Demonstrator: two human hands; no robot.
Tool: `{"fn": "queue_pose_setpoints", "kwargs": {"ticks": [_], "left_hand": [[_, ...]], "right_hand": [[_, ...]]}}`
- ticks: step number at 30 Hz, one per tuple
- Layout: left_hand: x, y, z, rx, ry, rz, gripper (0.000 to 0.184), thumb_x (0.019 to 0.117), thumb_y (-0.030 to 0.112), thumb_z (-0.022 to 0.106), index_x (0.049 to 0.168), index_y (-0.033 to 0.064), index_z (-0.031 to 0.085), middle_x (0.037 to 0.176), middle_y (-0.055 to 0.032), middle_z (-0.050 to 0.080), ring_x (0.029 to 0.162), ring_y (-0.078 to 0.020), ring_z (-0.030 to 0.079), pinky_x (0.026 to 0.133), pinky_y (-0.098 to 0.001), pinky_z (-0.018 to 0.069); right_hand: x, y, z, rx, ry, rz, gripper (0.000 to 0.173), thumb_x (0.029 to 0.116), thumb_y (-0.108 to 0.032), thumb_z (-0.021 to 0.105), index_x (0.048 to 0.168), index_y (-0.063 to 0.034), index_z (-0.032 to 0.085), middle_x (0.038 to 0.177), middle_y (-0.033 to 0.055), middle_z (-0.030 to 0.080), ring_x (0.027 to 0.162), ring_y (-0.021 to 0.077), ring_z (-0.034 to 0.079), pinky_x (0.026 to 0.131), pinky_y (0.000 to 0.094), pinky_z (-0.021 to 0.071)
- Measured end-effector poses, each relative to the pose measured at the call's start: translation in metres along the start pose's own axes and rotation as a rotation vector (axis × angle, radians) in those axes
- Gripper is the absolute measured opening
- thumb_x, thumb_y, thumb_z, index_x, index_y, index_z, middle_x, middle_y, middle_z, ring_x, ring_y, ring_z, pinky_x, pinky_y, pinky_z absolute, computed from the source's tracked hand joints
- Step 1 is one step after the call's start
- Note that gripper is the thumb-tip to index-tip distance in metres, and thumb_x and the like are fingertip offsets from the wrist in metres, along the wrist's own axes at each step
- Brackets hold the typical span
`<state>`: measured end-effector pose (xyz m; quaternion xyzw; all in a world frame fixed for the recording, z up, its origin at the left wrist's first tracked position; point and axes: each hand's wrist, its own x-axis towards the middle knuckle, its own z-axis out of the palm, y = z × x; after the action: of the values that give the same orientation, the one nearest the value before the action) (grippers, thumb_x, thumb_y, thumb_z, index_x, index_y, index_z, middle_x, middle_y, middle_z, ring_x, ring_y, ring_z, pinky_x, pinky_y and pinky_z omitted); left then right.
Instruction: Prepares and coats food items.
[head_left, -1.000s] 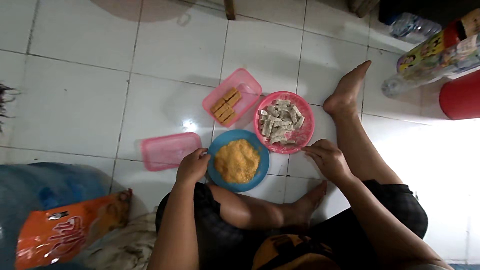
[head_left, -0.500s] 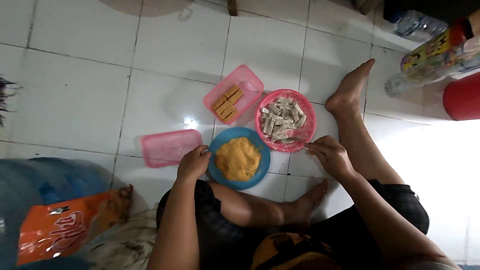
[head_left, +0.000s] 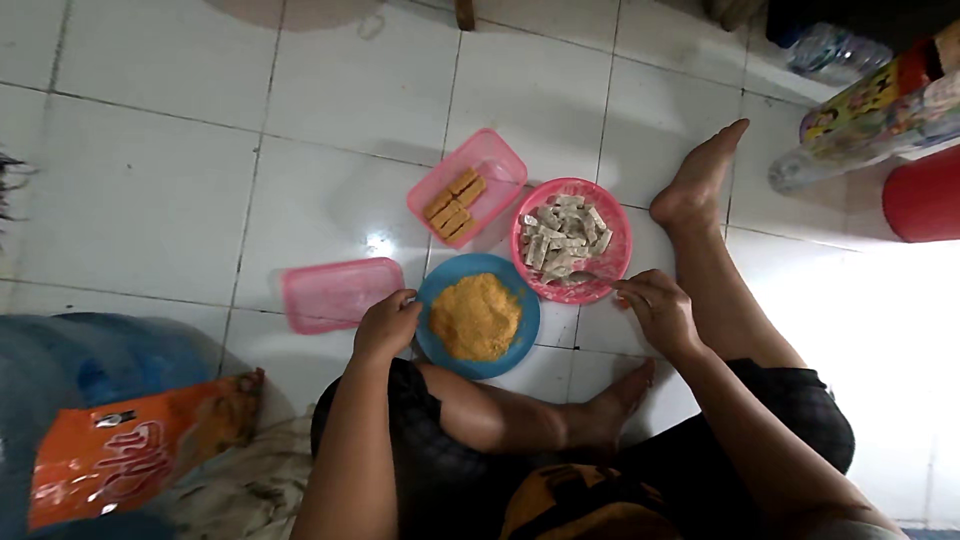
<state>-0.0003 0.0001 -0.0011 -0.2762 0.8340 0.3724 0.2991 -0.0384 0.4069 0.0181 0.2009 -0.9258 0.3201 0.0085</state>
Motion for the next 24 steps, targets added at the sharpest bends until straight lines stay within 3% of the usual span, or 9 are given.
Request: {"fn": "queue_pose_setpoints", "kwargs": {"ticks": [4, 7, 9, 13, 17, 20, 24], "left_hand": [[-0.002, 0.001, 0.001, -0.012, 0.007, -0.001, 0.039, 0.1108, 0.026, 0.044, 0.142, 0.0064, 0.057, 0.117, -0.0233, 0.067, 0.099, -0.0379, 0.067, 0.09, -0.0605, 0.0508], [-0.001, -0.001, 0.0, -0.019, -0.005, -0.008, 0.039, 0.1109, 0.027, 0.043, 0.143, 0.0074, 0.056, 0.119, -0.0236, 0.067, 0.104, -0.0394, 0.067, 0.094, -0.0621, 0.0501], [0.0, -0.001, 0.001, -0.029, -0.003, -0.006, 0.039, 0.1105, 0.027, 0.044, 0.142, 0.007, 0.057, 0.117, -0.0245, 0.067, 0.103, -0.0401, 0.067, 0.093, -0.0622, 0.05], [-0.002, 0.0, 0.001, -0.027, 0.004, -0.009, 0.039, 0.1105, 0.027, 0.045, 0.142, 0.0069, 0.056, 0.116, -0.0231, 0.067, 0.1, -0.0378, 0.068, 0.091, -0.0598, 0.0514], [-0.001, -0.002, 0.001, -0.042, 0.008, 0.003, 0.04, 0.1103, 0.027, 0.045, 0.142, 0.0066, 0.057, 0.115, -0.0247, 0.067, 0.101, -0.0407, 0.067, 0.091, -0.062, 0.0507], [0.002, -0.003, 0.002, -0.043, -0.003, 0.009, 0.04, 0.1101, 0.027, 0.045, 0.142, 0.0063, 0.056, 0.117, -0.0258, 0.066, 0.103, -0.0418, 0.067, 0.093, -0.0638, 0.0503], [0.0, -0.002, 0.002, -0.028, -0.001, 0.002, 0.039, 0.1105, 0.027, 0.044, 0.142, 0.0069, 0.056, 0.119, -0.0249, 0.067, 0.104, -0.0407, 0.067, 0.093, -0.0626, 0.0507]], "right_hand": [[0.005, -0.002, -0.003, -0.001, 0.024, 0.032, 0.018, 0.0993, -0.005, 0.063, 0.109, -0.0016, 0.078, 0.103, 0.0156, 0.071, 0.098, 0.0246, 0.069, 0.091, 0.038, 0.0575], [0.012, -0.02, -0.02, 0.016, 0.058, 0.241, 0.019, 0.1013, -0.009, 0.061, 0.109, -0.0027, 0.077, 0.101, 0.0145, 0.07, 0.091, 0.0225, 0.068, 0.084, 0.0405, 0.0572], [0.011, -0.02, -0.021, 0.049, 0.023, 0.28, 0.018, 0.1017, -0.01, 0.061, 0.109, -0.0025, 0.077, 0.099, 0.0137, 0.069, 0.089, 0.0217, 0.067, 0.082, 0.0402, 0.0569], [0.0, -0.002, 0.002, 0.017, -0.022, 0.131, 0.018, 0.0994, -0.006, 0.063, 0.109, -0.0017, 0.078, 0.103, 0.0148, 0.07, 0.096, 0.0238, 0.069, 0.088, 0.0395, 0.0585], [0.003, -0.005, -0.005, -0.051, 0.09, 0.174, 0.02, 0.101, -0.007, 0.061, 0.111, -0.0025, 0.077, 0.103, 0.0165, 0.07, 0.096, 0.027, 0.068, 0.088, 0.043, 0.0573], [0.003, -0.012, -0.008, -0.065, 0.175, 0.158, 0.02, 0.1015, -0.01, 0.061, 0.111, -0.0027, 0.077, 0.1, 0.0157, 0.07, 0.094, 0.0257, 0.068, 0.087, 0.0402, 0.0564], [0.005, -0.015, 0.014, -0.057, 0.043, -0.045, 0.021, 0.0961, -0.001, 0.065, 0.111, -0.0053, 0.079, 0.102, 0.0153, 0.071, 0.098, 0.027, 0.069, 0.089, 0.0388, 0.0586]]}}
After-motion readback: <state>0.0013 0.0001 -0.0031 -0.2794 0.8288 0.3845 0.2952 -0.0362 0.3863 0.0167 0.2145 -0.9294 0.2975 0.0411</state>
